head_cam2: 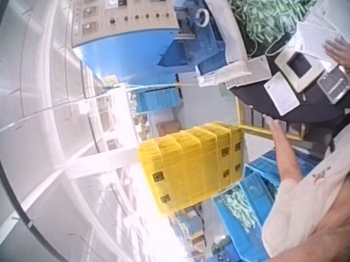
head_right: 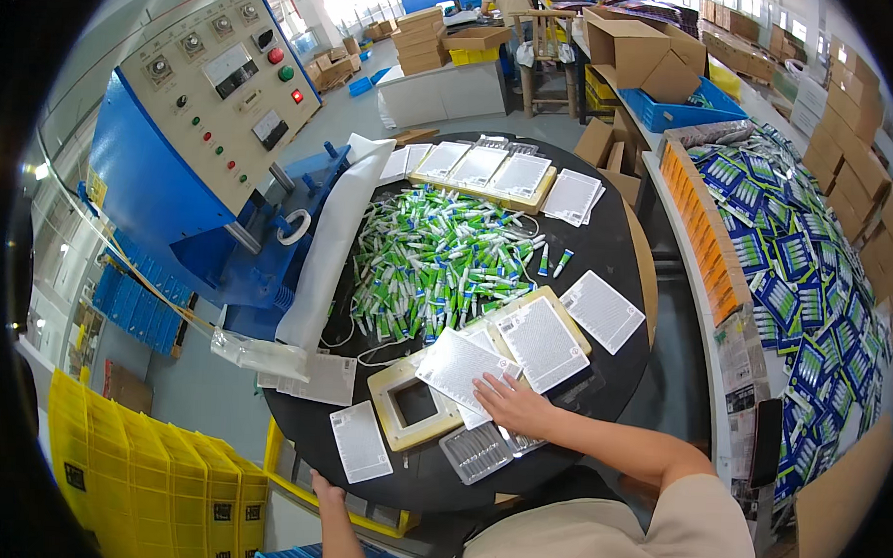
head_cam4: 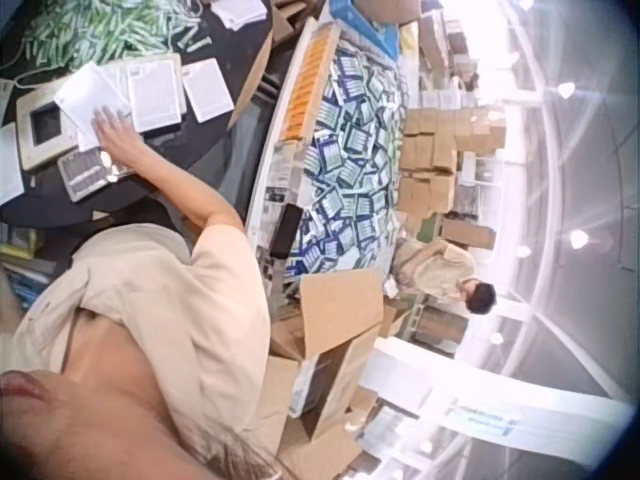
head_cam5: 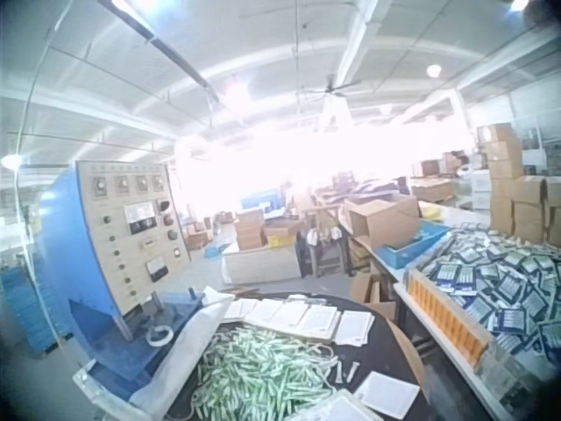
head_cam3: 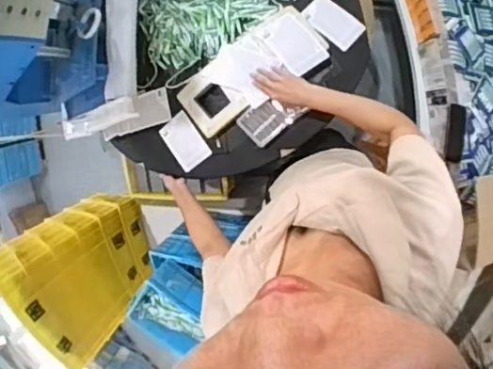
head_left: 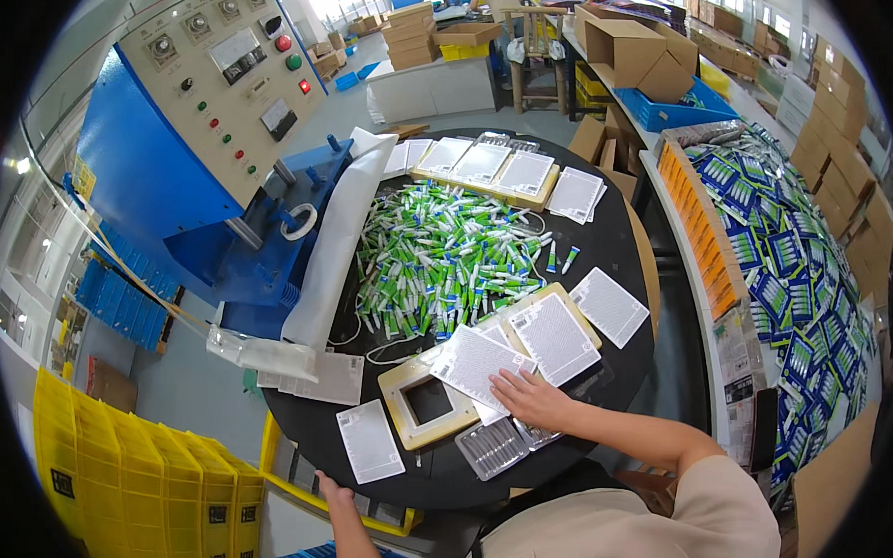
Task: The person places green cylindrical batteries into a wooden jig with three compartments, then covers each compartment with a clear plastic sheet and a white paper label. The person repeats this process multiple times, handling batteries, plastic sheets, and labels by hand.
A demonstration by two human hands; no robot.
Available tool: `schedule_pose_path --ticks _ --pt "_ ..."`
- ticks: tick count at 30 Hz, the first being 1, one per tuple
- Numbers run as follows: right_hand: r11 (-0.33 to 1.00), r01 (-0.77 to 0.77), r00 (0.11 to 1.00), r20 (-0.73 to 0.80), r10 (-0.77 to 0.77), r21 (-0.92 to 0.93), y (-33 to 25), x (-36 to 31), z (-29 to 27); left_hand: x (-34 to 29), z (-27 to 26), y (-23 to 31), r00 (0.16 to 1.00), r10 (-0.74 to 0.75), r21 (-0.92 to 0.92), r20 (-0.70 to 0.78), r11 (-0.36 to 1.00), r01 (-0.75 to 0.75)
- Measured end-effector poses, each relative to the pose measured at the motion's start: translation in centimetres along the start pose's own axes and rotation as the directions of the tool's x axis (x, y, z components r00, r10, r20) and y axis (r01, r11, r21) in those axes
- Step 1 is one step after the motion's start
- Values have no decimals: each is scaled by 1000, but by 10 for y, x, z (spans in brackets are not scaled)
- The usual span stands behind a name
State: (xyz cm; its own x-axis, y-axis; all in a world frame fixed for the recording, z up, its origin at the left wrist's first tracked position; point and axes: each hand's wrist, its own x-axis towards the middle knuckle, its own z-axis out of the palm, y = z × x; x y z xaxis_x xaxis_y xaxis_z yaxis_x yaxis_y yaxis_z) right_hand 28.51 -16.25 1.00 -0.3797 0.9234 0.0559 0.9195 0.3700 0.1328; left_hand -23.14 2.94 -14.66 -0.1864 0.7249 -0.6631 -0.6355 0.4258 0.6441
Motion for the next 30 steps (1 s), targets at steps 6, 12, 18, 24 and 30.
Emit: schedule_pose_path --ticks 6,12,18,24,30 --pt "977 -154 909 -366 199 147 42 -39 -41 -57 -18 -46 989 -11 93 144 996 -3" --pt "962 -189 982 -37 185 -196 44 -82 -12 -116 9 -123 991 5 44 -136 999 2" --pt "965 -261 906 -351 235 -26 75 -88 10 -147 36 -77 932 296 423 -211 887 -186" --pt "-259 412 61 257 964 874 139 -176 -65 -257 127 -72 570 264 553 778 143 -821" --pt "-18 273 -61 36 997 962 111 -180 -69 -270 185 -102 177 -316 60 932 -346 -936"
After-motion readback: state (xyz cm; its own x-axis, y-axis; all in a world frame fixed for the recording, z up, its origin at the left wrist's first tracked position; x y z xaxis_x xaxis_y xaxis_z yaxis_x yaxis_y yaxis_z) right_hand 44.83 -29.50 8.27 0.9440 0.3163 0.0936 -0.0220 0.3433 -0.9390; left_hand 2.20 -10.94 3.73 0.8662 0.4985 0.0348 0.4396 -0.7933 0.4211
